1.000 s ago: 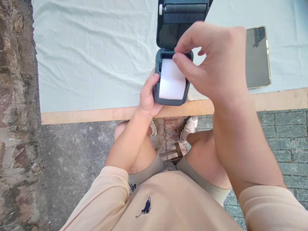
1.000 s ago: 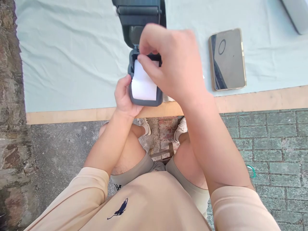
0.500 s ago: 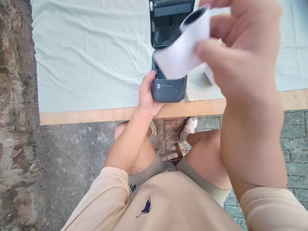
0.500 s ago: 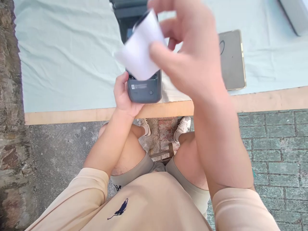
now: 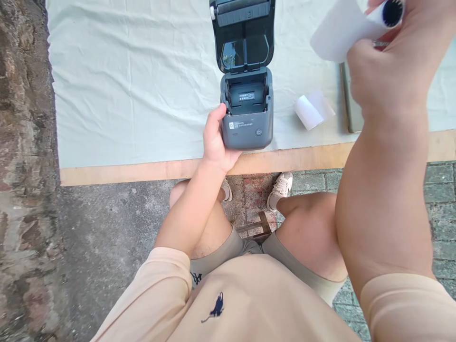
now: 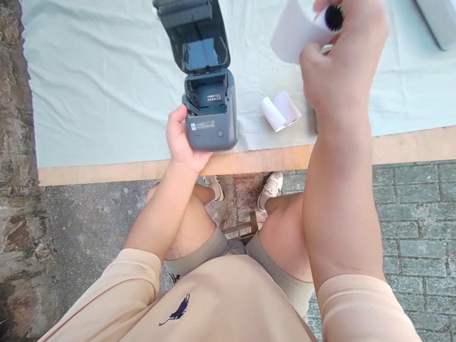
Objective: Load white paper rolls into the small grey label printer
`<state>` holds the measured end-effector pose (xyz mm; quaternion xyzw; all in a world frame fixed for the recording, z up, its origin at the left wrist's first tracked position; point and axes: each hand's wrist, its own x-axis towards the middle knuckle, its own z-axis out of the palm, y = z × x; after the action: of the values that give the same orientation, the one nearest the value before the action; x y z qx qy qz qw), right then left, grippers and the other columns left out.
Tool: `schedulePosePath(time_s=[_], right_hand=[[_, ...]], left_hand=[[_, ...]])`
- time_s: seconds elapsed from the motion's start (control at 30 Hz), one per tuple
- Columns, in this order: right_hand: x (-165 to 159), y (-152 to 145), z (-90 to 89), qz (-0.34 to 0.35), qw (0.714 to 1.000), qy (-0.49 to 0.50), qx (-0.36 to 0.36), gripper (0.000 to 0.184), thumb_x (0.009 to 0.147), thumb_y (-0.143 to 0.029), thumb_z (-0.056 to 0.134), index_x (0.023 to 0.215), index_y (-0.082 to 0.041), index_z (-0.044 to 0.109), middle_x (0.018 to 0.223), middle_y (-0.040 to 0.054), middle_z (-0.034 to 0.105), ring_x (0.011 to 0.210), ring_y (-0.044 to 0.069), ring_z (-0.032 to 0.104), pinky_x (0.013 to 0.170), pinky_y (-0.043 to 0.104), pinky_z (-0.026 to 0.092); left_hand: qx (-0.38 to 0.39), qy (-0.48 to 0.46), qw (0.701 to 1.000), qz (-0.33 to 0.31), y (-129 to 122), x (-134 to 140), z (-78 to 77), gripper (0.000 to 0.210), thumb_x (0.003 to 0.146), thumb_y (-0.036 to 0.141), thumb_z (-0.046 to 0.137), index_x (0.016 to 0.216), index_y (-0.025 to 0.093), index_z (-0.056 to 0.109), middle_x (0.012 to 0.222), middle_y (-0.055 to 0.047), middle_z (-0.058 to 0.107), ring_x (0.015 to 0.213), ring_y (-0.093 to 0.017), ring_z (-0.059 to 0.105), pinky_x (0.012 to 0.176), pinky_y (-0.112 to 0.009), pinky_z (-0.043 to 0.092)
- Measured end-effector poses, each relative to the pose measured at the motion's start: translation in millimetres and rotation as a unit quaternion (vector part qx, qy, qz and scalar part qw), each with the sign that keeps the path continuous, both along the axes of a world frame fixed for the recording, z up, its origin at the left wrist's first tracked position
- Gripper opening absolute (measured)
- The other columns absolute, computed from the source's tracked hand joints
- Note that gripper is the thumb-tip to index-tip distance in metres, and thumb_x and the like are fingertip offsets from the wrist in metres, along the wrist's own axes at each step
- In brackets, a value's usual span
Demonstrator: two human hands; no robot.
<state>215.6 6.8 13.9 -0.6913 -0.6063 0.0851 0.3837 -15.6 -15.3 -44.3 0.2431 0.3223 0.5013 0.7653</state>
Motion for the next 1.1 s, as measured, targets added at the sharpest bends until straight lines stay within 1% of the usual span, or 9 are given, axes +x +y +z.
schedulePosePath(time_s=[0.13, 0.27, 0.43, 0.5, 0.57, 0.67, 0.77, 0.9, 1.1], right_hand=[[0.2, 8.1, -14.2, -0.043, 0.994, -0.027, -0.101, 0.052, 0.065, 0.003, 0.053, 0.104, -0.024, 0.073, 0.110, 0.0087, 0.062, 0.076, 0.015, 0.049, 0.075, 0.035, 0.041], [-7.2, 12.3, -19.6, -0.055, 0.991, -0.021, -0.117, 0.040, 0.072, -0.003, 0.062, 0.104, -0.023, 0.074, 0.121, 0.0118, 0.057, 0.070, 0.012, 0.044, 0.077, 0.036, 0.045], [-8.9, 7.6, -14.0, -0.019, 0.992, -0.013, -0.124, 0.067, 0.070, -0.003, 0.060, 0.132, -0.027, 0.059, 0.113, 0.0063, 0.066, 0.075, 0.013, 0.049, 0.078, 0.035, 0.044], [-7.3, 2.4, -9.6, 0.002, 0.993, -0.001, -0.119, 0.067, 0.071, -0.009, 0.063, 0.136, -0.024, 0.055, 0.120, 0.0076, 0.066, 0.085, 0.016, 0.056, 0.079, 0.035, 0.045], [-5.5, -5.3, -3.2, 0.005, 0.997, -0.005, -0.073, 0.054, 0.073, -0.014, 0.061, 0.127, -0.019, 0.058, 0.124, 0.0103, 0.064, 0.097, 0.019, 0.060, 0.080, 0.036, 0.045], [-4.3, -19.9, 7.0, -0.057, 0.997, -0.042, -0.035, 0.023, 0.067, -0.009, 0.057, 0.087, -0.022, 0.059, 0.090, 0.0068, 0.069, 0.081, 0.020, 0.061, 0.074, 0.037, 0.042], [-6.1, -32.2, 9.3, -0.093, 0.984, -0.054, -0.145, 0.020, 0.062, -0.011, 0.062, 0.073, -0.026, 0.053, 0.076, 0.0034, 0.067, 0.064, 0.018, 0.052, 0.069, 0.039, 0.041], [-11.7, -36.5, 0.4, -0.058, 0.956, -0.064, -0.279, 0.029, 0.060, -0.017, 0.072, 0.084, -0.028, 0.060, 0.099, 0.0050, 0.073, 0.071, 0.021, 0.053, 0.073, 0.044, 0.043], [-18.7, -48.0, 10.8, 0.032, 0.964, -0.031, -0.263, 0.051, 0.068, -0.018, 0.065, 0.118, -0.031, 0.063, 0.104, 0.0023, 0.069, 0.070, 0.019, 0.054, 0.075, 0.044, 0.047]], left_hand=[[-0.008, 0.021, 1.000, -0.004, 0.2, -0.1, 1.8, 0.036, 0.088, 0.055, 0.046, 0.096, 0.025, 0.064, 0.104, -0.003, 0.076, 0.135, -0.028, 0.058, 0.107, -0.045, 0.057], [-0.013, 0.032, 0.999, 0.002, 0.2, 1.0, 3.4, 0.036, 0.088, 0.054, 0.045, 0.096, 0.024, 0.064, 0.105, -0.004, 0.075, 0.137, -0.029, 0.056, 0.107, -0.046, 0.056], [-0.008, 0.007, 1.000, 0.000, 0.0, 1.5, 4.0, 0.034, 0.089, 0.051, 0.045, 0.095, 0.024, 0.065, 0.100, -0.002, 0.076, 0.131, -0.027, 0.061, 0.106, -0.044, 0.057], [-0.008, -0.001, 1.000, -0.003, 0.0, 1.3, 4.1, 0.034, 0.090, 0.051, 0.045, 0.094, 0.024, 0.065, 0.098, -0.002, 0.076, 0.129, -0.026, 0.063, 0.105, -0.042, 0.057], [-0.009, 0.000, 1.000, -0.010, 0.1, 1.2, 4.2, 0.035, 0.090, 0.052, 0.044, 0.093, 0.025, 0.066, 0.098, -0.002, 0.076, 0.128, -0.026, 0.063, 0.105, -0.041, 0.057], [-0.007, 0.012, 1.000, -0.014, 0.3, 1.8, 3.9, 0.038, 0.090, 0.054, 0.042, 0.093, 0.025, 0.067, 0.098, -0.003, 0.076, 0.128, -0.025, 0.063, 0.105, -0.039, 0.056], [0.001, 0.010, 1.000, -0.006, 0.6, 2.7, 2.4, 0.037, 0.091, 0.053, 0.042, 0.093, 0.025, 0.068, 0.096, -0.002, 0.076, 0.125, -0.024, 0.064, 0.105, -0.039, 0.056], [0.011, -0.014, 1.000, -0.007, 0.6, 2.4, 0.1, 0.036, 0.091, 0.051, 0.045, 0.092, 0.024, 0.069, 0.094, -0.002, 0.077, 0.118, -0.024, 0.068, 0.103, -0.037, 0.057], [0.012, -0.021, 1.000, -0.002, -0.4, 1.7, -0.3, 0.035, 0.090, 0.050, 0.048, 0.093, 0.023, 0.070, 0.094, 0.000, 0.077, 0.112, -0.022, 0.070, 0.099, -0.034, 0.058]])
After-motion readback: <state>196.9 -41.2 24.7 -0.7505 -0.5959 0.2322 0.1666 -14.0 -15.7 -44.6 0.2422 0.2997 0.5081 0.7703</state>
